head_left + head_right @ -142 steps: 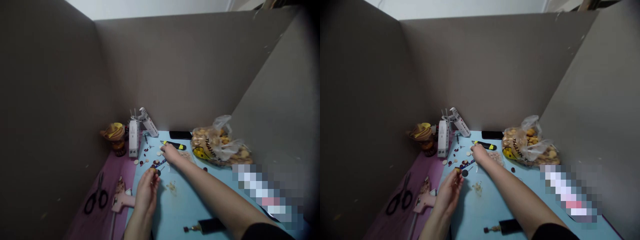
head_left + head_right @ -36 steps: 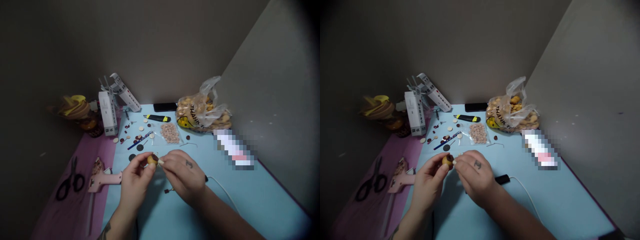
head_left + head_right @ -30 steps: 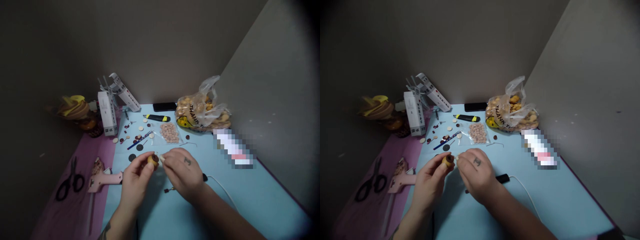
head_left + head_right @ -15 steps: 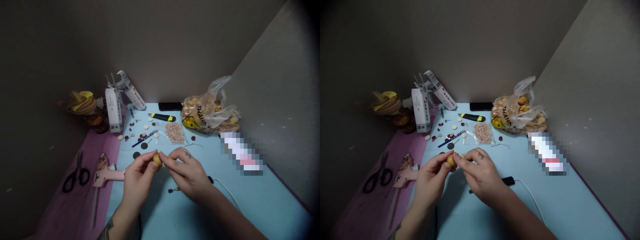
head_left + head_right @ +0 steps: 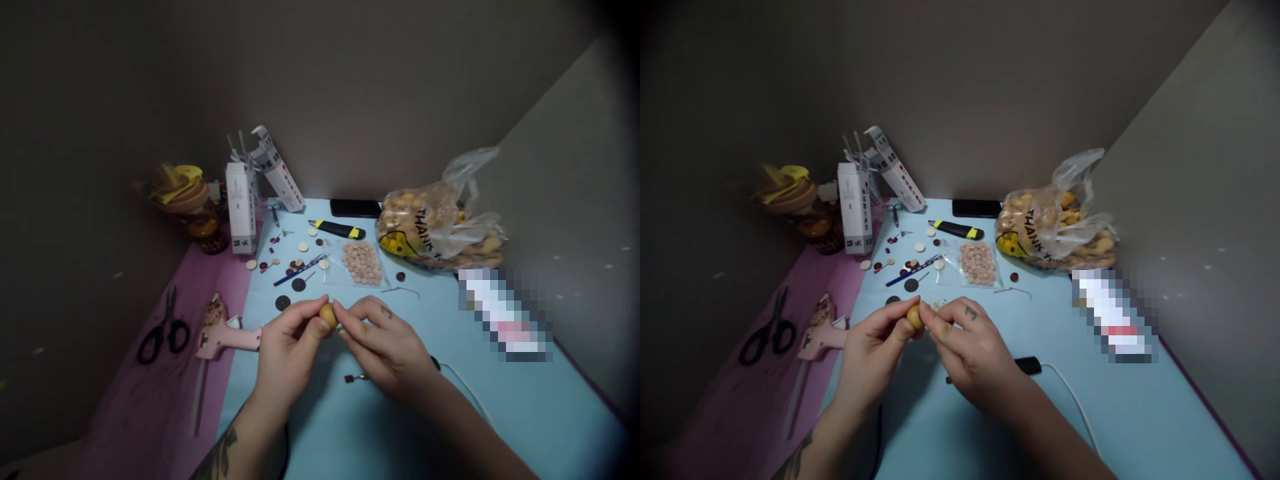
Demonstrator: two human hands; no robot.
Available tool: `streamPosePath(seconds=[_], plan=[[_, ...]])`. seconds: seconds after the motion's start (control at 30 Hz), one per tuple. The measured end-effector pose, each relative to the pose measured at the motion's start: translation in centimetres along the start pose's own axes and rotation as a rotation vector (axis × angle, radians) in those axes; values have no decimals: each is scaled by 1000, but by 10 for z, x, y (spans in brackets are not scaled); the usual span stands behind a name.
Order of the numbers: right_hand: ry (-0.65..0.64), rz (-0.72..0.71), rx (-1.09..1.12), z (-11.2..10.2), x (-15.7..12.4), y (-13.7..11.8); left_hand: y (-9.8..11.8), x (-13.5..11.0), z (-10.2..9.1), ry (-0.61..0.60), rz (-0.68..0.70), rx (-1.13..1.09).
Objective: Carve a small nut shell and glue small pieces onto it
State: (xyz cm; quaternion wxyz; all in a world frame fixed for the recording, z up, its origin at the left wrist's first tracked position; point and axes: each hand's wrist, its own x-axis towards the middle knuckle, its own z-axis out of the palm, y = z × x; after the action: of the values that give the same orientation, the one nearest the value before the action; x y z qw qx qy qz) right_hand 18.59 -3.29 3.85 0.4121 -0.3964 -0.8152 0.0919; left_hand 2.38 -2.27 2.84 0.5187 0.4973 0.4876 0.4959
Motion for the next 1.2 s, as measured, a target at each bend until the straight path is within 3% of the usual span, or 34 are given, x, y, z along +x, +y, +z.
streamPosePath(seconds=[0.27, 0.43, 0.67, 0.87, 1.2], plan=[[-13, -15, -42, 3, -1, 1, -1, -1, 2, 22, -42, -72], [-53, 13, -49, -1, -1, 4, -2, 0, 7, -58, -109, -119], [-3, 146, -13, -15, -3, 3, -5, 2, 11, -106, -239, -458], [59, 250, 87, -11, -4, 0, 1, 3, 14, -166, -380, -652], [107, 382, 122, -4, -5, 1, -10, 4, 11, -227, -299, -608]])
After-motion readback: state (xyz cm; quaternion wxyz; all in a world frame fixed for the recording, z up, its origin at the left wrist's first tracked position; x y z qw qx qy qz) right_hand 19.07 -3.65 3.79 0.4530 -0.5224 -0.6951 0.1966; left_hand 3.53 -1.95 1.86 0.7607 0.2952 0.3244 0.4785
